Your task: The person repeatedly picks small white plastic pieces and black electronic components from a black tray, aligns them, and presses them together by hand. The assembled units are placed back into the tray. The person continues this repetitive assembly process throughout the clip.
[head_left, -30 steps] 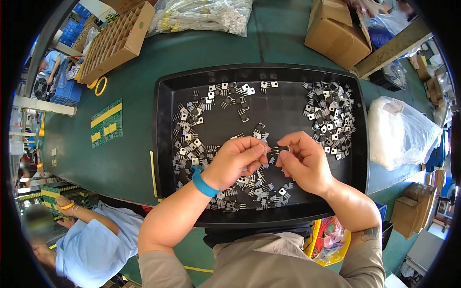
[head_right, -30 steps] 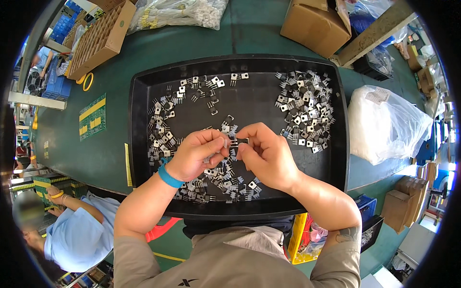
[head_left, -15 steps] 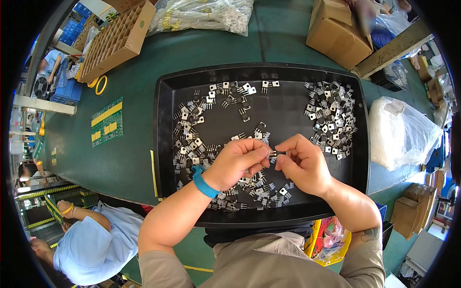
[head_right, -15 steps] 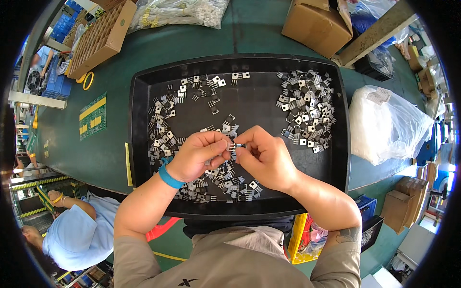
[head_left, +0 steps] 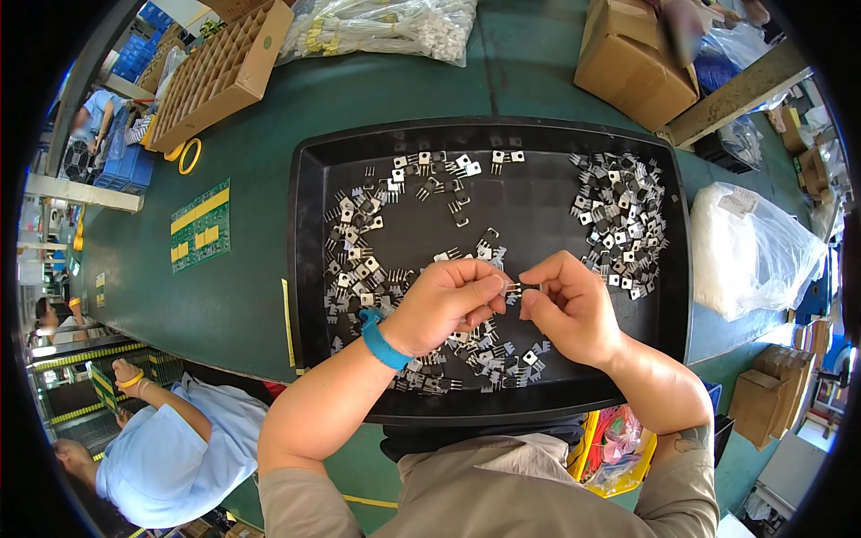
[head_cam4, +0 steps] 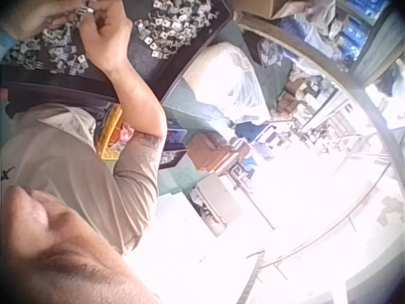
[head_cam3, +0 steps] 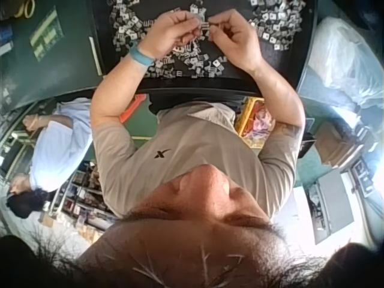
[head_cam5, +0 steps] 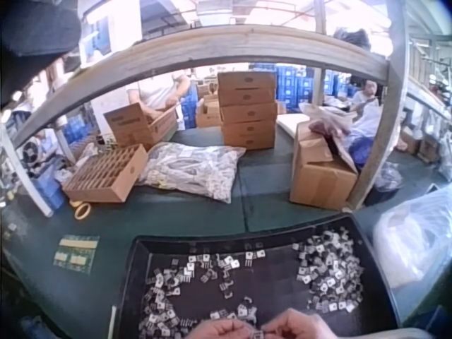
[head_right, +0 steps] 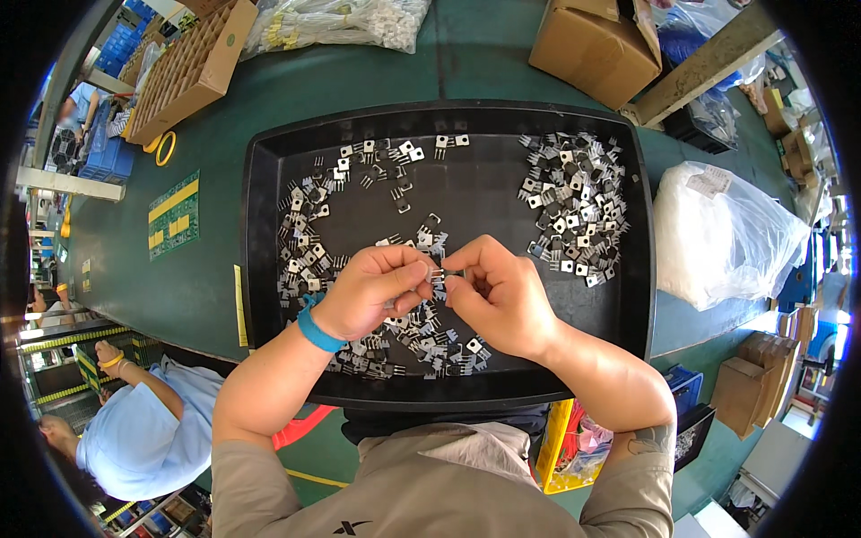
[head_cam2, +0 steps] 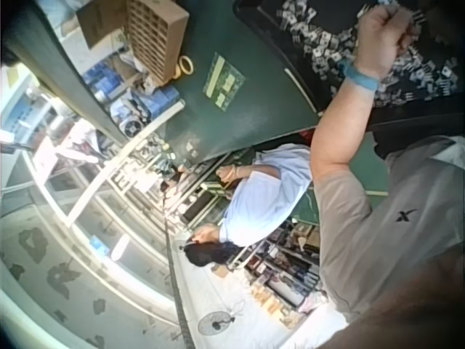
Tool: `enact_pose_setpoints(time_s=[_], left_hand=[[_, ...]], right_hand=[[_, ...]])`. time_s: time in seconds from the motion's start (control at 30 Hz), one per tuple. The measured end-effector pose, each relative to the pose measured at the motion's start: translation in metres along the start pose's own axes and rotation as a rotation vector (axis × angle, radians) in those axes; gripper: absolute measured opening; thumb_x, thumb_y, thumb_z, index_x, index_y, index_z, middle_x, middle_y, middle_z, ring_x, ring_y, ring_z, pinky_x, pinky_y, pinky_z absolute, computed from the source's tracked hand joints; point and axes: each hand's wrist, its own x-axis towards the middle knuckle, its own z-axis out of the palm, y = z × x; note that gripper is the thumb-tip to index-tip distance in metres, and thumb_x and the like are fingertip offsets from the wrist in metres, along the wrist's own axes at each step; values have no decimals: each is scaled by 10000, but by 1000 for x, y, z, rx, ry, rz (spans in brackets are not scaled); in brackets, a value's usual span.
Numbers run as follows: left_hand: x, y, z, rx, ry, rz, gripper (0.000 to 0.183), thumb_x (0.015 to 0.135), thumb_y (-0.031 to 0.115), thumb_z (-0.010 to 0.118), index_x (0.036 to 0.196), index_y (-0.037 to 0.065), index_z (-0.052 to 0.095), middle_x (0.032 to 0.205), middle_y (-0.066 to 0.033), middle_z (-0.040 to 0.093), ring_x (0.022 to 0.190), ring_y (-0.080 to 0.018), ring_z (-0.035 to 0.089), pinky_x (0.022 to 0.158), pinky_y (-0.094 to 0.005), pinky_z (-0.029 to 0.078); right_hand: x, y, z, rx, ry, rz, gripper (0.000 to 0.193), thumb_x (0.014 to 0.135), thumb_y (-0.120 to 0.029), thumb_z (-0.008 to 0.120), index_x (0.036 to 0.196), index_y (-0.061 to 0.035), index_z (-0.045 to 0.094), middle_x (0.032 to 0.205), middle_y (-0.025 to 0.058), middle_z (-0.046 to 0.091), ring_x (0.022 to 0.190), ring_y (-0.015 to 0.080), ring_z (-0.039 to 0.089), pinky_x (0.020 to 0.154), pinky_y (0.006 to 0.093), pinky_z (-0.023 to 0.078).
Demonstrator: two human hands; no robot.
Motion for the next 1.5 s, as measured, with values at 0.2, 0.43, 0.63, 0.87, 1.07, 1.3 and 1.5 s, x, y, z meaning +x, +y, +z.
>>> enact_pose_setpoints(time_s=[0.2, 0.43, 0.63, 0.87, 1.07, 1.3, 1.5], left_hand=[[0, 1, 1, 53, 0, 0, 165, 964, 157, 565, 991, 10, 633, 817, -57, 641, 571, -35, 467, 473, -184, 334], [-1, 2, -2, 73, 11, 14, 114, 918, 123, 612, 921, 11, 633, 772, -48, 630, 568, -41, 460, 471, -188, 302], [-2, 4, 4, 221, 44, 19, 84, 883, 95, 631, 867, 13, 624, 676, 0, 580, 558, -26, 443, 470, -191, 296], [0, 0, 4, 418, 87, 91, 92, 881, 100, 618, 883, 8, 629, 682, -7, 589, 544, -29, 440, 467, -190, 286], [1, 5, -5, -134, 70, 48, 163, 884, 74, 524, 1006, 8, 610, 846, -71, 629, 593, -67, 467, 478, -203, 295], [4, 4, 0, -118, 141, 205, 168, 956, 113, 492, 1081, 46, 582, 888, -94, 629, 612, -75, 472, 493, -199, 331], [3, 5, -6, -305, 28, 143, 182, 953, 105, 509, 1114, 51, 573, 889, -101, 630, 617, -89, 478, 489, -202, 336]], right_hand=[[1, -4, 3, -2, 43, 4, 141, 890, -15, 603, 1015, 5, 542, 706, 30, 639, 601, 25, 553, 519, 202, 426], [3, -6, -4, 63, -80, 94, 134, 916, -34, 576, 1037, 5, 535, 758, 43, 655, 651, 46, 577, 565, 211, 455], [2, 2, 1, 25, -152, 100, 146, 913, -33, 569, 1053, -9, 537, 765, 39, 659, 641, 57, 577, 569, 221, 463], [12, -2, -5, -17, -208, 162, 172, 927, -48, 547, 1093, -16, 578, 806, 50, 661, 627, 70, 578, 549, 207, 457], [21, 12, -28, 155, -143, 216, 99, 912, -88, 588, 987, -35, 626, 776, 49, 646, 669, 112, 625, 527, 257, 484], [8, 14, 24, -751, -375, -348, 299, 791, -201, 715, 1051, -109, 600, 896, 78, 584, 751, 285, 633, 636, 413, 527], [6, 20, 28, -807, -416, -237, 257, 796, -225, 715, 947, -92, 555, 877, 80, 588, 761, 289, 634, 642, 417, 523]])
